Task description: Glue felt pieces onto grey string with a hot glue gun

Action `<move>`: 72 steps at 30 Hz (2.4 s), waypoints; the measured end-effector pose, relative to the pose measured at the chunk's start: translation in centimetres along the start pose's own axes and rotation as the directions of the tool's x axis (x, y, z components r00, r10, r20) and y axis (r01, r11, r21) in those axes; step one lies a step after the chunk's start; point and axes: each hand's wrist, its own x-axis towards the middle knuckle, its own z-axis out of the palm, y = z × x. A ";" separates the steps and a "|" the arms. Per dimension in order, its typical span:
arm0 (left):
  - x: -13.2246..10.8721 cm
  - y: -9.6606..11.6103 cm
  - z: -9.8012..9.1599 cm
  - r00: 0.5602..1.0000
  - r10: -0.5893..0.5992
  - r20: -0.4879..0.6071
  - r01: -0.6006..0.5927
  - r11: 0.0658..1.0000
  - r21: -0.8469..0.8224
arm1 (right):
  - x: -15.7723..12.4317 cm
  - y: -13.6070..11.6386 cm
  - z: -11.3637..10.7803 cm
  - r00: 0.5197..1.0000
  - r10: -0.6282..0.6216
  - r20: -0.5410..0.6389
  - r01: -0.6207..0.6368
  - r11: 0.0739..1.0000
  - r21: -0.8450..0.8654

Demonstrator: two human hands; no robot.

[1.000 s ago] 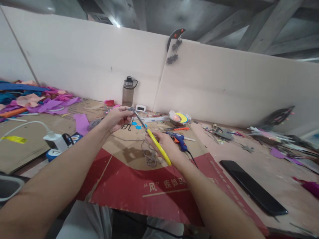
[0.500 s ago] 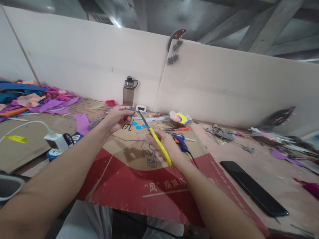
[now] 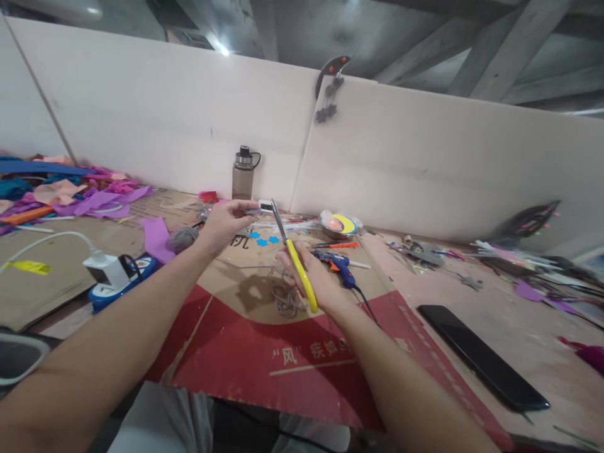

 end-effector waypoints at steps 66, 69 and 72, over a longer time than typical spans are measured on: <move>-3.3 1.6 4.5 0.941 0.105 0.323 -0.162 0.974 0.157 | 0.7 -0.5 0.0 0.970 0.176 -0.166 -0.083 0.886 0.455; -3.4 2.3 4.4 0.951 0.011 0.308 -0.057 0.988 0.141 | 0.6 -0.5 -0.3 0.972 0.121 -0.203 -0.058 0.955 0.290; -3.3 2.5 4.3 0.942 -0.082 0.326 0.052 0.994 0.099 | 0.5 -0.5 -0.4 0.972 0.072 -0.224 -0.035 0.986 0.166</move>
